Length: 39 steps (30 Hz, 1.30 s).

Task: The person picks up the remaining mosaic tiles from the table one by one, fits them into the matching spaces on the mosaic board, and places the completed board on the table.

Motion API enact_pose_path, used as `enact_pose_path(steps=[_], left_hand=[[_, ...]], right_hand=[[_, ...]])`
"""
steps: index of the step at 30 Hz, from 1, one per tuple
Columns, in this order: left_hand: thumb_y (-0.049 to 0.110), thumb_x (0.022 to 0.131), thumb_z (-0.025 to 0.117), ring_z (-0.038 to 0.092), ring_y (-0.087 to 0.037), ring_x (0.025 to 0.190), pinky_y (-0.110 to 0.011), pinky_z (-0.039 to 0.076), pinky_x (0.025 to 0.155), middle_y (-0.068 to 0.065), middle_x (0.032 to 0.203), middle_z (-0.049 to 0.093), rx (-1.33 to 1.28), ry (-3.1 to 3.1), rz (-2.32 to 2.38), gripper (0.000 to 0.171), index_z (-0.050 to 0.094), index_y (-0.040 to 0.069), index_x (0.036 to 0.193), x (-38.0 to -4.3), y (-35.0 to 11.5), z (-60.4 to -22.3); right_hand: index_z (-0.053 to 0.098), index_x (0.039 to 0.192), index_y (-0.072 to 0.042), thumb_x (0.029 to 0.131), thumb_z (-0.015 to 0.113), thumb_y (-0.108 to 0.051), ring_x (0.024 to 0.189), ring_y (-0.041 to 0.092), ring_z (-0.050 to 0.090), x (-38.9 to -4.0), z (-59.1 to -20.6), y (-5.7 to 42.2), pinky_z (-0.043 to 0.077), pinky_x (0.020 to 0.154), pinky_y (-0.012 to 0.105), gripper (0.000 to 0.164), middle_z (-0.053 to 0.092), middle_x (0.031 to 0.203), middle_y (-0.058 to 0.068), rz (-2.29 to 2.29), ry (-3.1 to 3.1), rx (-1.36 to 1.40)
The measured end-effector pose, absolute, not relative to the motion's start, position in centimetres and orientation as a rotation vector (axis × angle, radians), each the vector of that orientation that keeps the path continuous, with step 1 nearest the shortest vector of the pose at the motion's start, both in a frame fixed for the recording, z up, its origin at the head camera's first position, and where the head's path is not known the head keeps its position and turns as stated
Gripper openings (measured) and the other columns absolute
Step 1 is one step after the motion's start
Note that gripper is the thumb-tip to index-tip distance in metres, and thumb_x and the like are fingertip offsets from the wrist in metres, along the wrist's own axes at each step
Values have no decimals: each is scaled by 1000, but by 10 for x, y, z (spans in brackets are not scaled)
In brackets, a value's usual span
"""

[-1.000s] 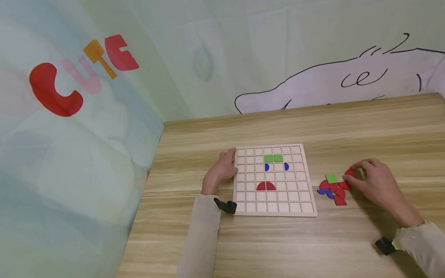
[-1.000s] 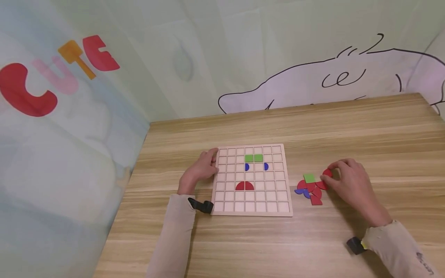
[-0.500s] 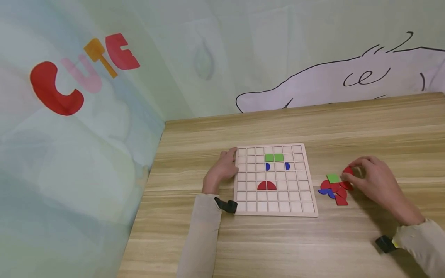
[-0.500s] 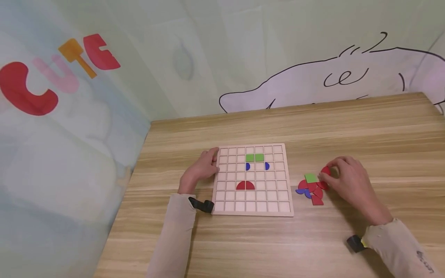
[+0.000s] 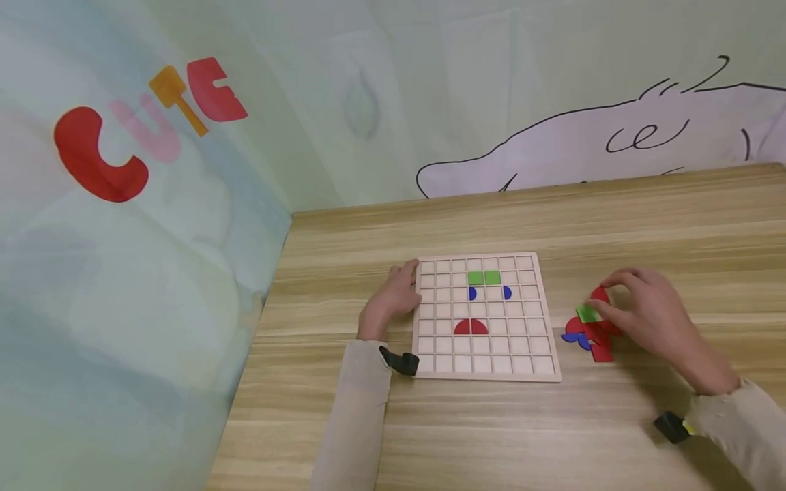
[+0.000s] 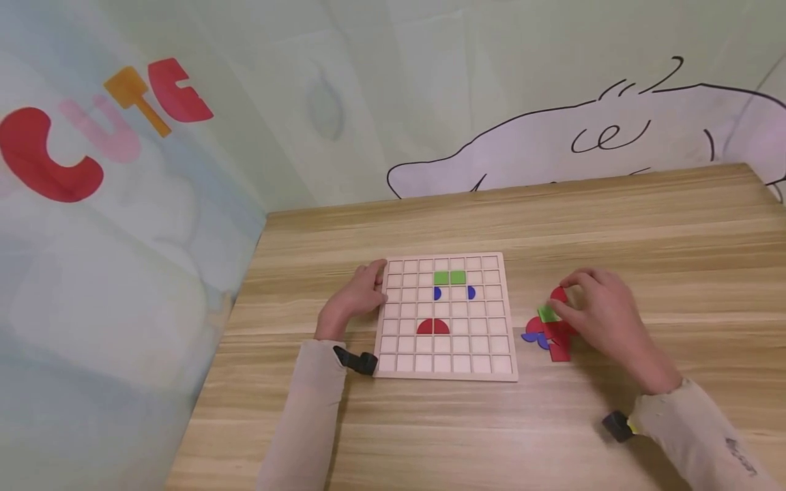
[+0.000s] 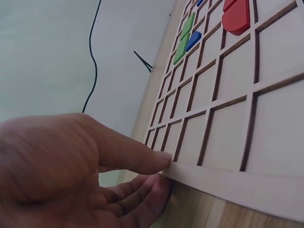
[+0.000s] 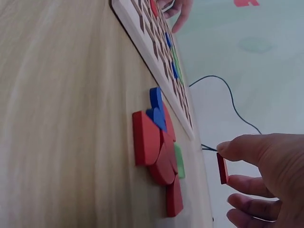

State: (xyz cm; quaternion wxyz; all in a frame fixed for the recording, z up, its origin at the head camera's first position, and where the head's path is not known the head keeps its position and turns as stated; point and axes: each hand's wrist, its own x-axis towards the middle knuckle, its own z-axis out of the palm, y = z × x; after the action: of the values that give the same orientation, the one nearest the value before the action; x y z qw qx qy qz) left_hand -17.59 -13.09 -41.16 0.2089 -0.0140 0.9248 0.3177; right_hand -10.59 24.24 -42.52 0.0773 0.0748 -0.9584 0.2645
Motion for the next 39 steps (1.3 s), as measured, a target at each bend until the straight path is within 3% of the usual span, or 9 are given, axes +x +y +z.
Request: enact_pose_path(steps=[7, 14, 20, 39], left_hand=[[-2, 86, 51, 44, -26, 115, -35, 39, 85, -15, 143, 33, -53, 2562, 899, 76, 22, 18, 153, -177, -131, -412], [-5, 84, 48, 40, -28, 130, -38, 37, 97, -17, 146, 31, -30, 2555, 913, 77, 21, 15, 153, -175, -132, -408], [-4, 85, 47, 40, -29, 130, -38, 37, 97, -17, 146, 31, -26, 2549, 925, 76, 21, 15, 153, -175, -133, -409], [-5, 85, 45, 37, -29, 133, -38, 36, 96, -17, 148, 28, -33, 2530, 939, 76, 20, 16, 153, -174, -132, -409]], right_hand=[[65, 98, 3, 74, 79, -17, 103, 43, 47, -108, -416, 231, 37, 86, 58, 34, 58, 110, 25, 792, -2832, 321], [67, 89, 0, 70, 82, -15, 97, 36, 52, -112, -411, 215, 40, 83, 52, 29, 61, 101, 20, 784, -2719, 485], [67, 89, -3, 71, 81, -16, 95, 34, 53, -112, -413, 198, 40, 83, 50, 27, 61, 102, 16, 763, -2683, 619], [68, 98, -7, 73, 82, -24, 106, 29, 51, -109, -416, 152, 41, 92, 48, 33, 60, 110, 10, 767, -2816, 719]])
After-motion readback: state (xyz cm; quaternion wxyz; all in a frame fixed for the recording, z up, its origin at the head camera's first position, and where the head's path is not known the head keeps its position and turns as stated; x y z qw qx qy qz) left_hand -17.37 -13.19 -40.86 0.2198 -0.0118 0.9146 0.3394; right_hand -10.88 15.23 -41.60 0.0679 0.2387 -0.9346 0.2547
